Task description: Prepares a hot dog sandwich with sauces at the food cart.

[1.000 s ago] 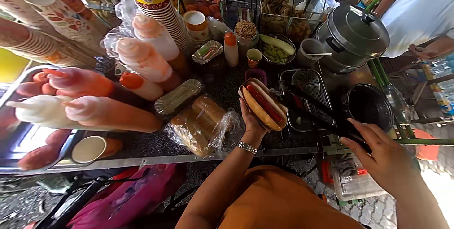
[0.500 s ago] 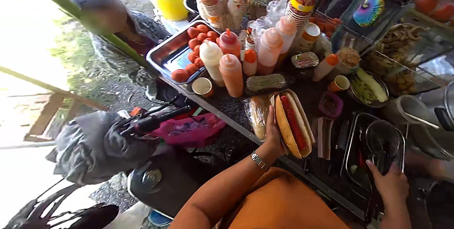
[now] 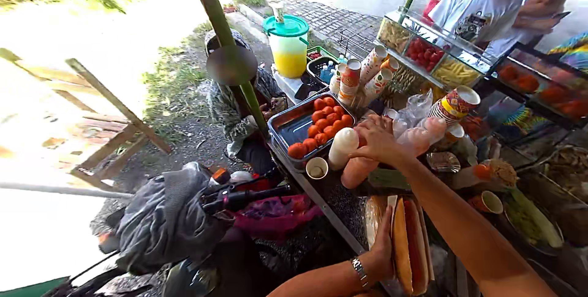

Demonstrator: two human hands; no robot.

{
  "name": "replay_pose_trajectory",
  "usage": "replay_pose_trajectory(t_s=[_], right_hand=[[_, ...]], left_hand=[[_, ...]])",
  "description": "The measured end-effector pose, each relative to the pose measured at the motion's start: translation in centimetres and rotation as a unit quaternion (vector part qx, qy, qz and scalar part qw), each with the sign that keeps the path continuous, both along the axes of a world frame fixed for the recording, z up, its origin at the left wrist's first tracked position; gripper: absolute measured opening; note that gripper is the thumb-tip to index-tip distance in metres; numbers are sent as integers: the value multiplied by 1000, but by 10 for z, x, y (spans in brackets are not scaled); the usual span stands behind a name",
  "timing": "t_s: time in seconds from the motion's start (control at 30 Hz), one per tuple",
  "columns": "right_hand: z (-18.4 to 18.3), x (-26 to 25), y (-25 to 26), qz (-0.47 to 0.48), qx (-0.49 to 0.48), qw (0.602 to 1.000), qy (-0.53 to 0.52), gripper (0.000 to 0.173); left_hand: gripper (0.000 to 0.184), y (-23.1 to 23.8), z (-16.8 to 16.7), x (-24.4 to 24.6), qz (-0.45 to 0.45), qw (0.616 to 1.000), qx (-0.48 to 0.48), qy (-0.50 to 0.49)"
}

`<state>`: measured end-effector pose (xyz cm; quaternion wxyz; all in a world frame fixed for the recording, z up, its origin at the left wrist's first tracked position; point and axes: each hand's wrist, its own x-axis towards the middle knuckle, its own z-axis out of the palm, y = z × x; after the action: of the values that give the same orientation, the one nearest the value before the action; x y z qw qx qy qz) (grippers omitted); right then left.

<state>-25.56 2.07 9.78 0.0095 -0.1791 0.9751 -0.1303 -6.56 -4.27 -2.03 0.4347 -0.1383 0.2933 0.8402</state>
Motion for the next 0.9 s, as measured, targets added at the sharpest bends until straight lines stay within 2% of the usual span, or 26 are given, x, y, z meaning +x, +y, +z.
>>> replay_pose_trajectory(t_s=[0.1,0.2,0.33,0.43,0.53,0.63,0.73,0.77,0.8,0.83,0.9], right_hand=[[-6,-28,-15,15,57,995,-75,89],[-6,-43,-19,28,100,988,-115,89],[-6,-49,-20,37,94,988,-118,87],[-9,-43,-16,23,19,997,-66,86],[-1,-30,-4,18,-75,995,60,81],[47,-3,14,1,-168,970,178,77],[120,41,35,-44,-281,926,249,82],[138,54,40,-39,-343,895,283,81],[149,62,42,-18,-427,846,318,79],[153,67,40,2,-502,796,337,77],[143,76,27,-9,-604,727,327,64]], left_hand=[[71,-10,-3,-12,17,1000,12,0],[70,-19,-4,-22,29,999,23,-8],[66,-20,-9,-29,41,999,30,2],[66,-18,-12,-26,26,999,22,5],[66,-16,-13,-24,17,1000,23,2],[68,-17,-12,-26,11,999,31,6],[72,-14,-9,-26,11,999,30,18],[73,-12,-9,-26,14,999,29,19],[72,-10,-8,-26,17,999,27,21],[72,-8,-6,-25,18,999,22,22],[72,-4,-2,-23,21,999,10,22]])
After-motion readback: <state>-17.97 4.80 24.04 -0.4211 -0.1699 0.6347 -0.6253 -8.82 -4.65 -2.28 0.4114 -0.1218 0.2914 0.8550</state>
